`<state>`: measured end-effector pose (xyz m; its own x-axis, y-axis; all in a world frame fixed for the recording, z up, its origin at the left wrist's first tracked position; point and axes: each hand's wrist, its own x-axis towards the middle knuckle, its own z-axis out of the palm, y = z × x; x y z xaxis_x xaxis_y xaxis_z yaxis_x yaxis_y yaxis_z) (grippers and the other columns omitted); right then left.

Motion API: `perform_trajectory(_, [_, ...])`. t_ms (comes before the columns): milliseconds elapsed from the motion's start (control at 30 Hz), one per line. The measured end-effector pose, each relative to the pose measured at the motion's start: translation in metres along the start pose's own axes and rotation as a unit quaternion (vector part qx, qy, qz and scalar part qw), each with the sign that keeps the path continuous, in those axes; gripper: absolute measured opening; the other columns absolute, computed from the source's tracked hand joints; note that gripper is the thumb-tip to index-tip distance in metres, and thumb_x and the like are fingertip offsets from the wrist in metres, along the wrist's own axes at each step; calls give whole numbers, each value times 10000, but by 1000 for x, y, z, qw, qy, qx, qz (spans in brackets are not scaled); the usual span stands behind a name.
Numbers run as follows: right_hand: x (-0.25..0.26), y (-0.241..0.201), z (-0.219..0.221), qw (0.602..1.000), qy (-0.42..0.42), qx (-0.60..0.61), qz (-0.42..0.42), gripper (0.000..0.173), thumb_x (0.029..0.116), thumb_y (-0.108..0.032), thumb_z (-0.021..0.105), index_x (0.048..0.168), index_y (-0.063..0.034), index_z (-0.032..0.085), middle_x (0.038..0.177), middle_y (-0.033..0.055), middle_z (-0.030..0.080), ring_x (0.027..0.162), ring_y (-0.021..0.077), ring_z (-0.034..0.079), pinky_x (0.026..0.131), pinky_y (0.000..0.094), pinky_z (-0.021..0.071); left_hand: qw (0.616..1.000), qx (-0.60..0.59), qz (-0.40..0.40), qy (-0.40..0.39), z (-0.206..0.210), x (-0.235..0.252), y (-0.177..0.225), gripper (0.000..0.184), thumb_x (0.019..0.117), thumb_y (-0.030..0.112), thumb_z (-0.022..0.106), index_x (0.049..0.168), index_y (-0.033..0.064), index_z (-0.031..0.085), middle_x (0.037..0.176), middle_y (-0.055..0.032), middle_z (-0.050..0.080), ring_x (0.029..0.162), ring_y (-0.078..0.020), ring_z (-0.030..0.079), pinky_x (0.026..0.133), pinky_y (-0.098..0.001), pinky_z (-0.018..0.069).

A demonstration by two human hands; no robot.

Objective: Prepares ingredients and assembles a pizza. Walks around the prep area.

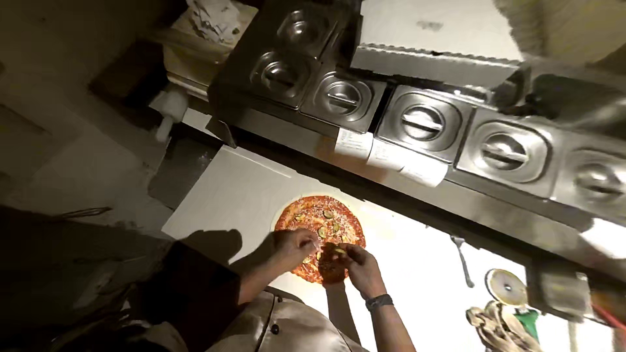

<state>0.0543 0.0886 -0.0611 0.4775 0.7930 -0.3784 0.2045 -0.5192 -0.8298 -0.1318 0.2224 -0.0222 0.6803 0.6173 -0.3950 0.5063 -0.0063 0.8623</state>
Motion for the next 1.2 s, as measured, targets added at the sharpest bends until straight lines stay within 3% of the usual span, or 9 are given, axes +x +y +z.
perform_trajectory(133, [2,-36,23,991,-13,-106,-81,163,994,-127,656,1120,-79,747,949,71,754,853,203,729,831,475,612,944,-306,-95,-76,31,16,-17,423,1074,246,548,1443,40,537,1339,-160,627,1174,-251,648,1021,-426,537])
perform_trajectory(300, [23,-54,30,974,-7,-189,-125,117,968,-226,718,987,-143,798,892,46,763,836,216,726,818,519,588,938,-324,-120,37,7,20,-11,270,1024,66,606,1271,-42,631,1156,-163,696,997,-228,712,920,-376,593])
perform_trajectory(467, [90,-55,32,987,29,-135,-85,208,1016,-221,643,1082,-70,769,1026,151,752,972,322,717,913,590,557,993,60,-101,-6,-20,15,-24,327,1058,207,549,1349,103,654,1233,-119,706,1086,-212,712,985,-435,576])
perform_trajectory(600, [139,-52,41,969,69,-231,-49,238,958,-310,698,966,-84,772,964,179,746,929,387,714,819,655,553,957,276,-89,10,-13,11,-42,331,1001,294,588,1270,109,642,1141,-108,711,1081,-264,691,982,-502,552])
perform_trajectory(733, [126,-63,33,951,59,-302,-42,287,969,-326,661,1078,-71,739,1082,192,724,1039,393,696,892,631,559,927,367,-50,52,-7,11,-50,397,989,376,599,1283,111,632,1188,-130,692,1105,-330,678,938,-541,568])
perform_trajectory(933, [65,-88,24,953,82,-238,-170,242,971,-261,631,1094,-103,768,1006,86,749,890,243,723,833,491,604,935,305,99,153,-89,61,123,401,1072,402,501,1363,157,625,1412,-89,587,1242,-247,611,1035,-437,516])
perform_trajectory(1033, [58,-121,19,936,144,-192,-257,188,949,-240,656,1039,-131,781,907,23,732,751,148,693,693,374,615,896,306,197,255,-126,168,171,395,1015,239,607,1399,145,610,1503,-180,494,1414,-356,451,1163,-527,402])
perform_trajectory(1133, [67,-161,-7,913,218,-148,-313,190,953,-235,661,1031,-105,775,899,20,725,727,114,681,651,321,610,896,378,145,182,-152,232,205,440,964,270,672,1395,198,622,1669,-230,227,1550,-472,129,1215,-714,105])
perform_trajectory(1200, [78,-181,-37,898,264,-154,-317,214,967,-239,642,1061,-96,771,926,34,740,761,133,703,677,348,620,895,407,141,120,-166,246,213,387,951,251,700,1328,172,673,1687,-223,181,1554,-489,71,1167,-787,91])
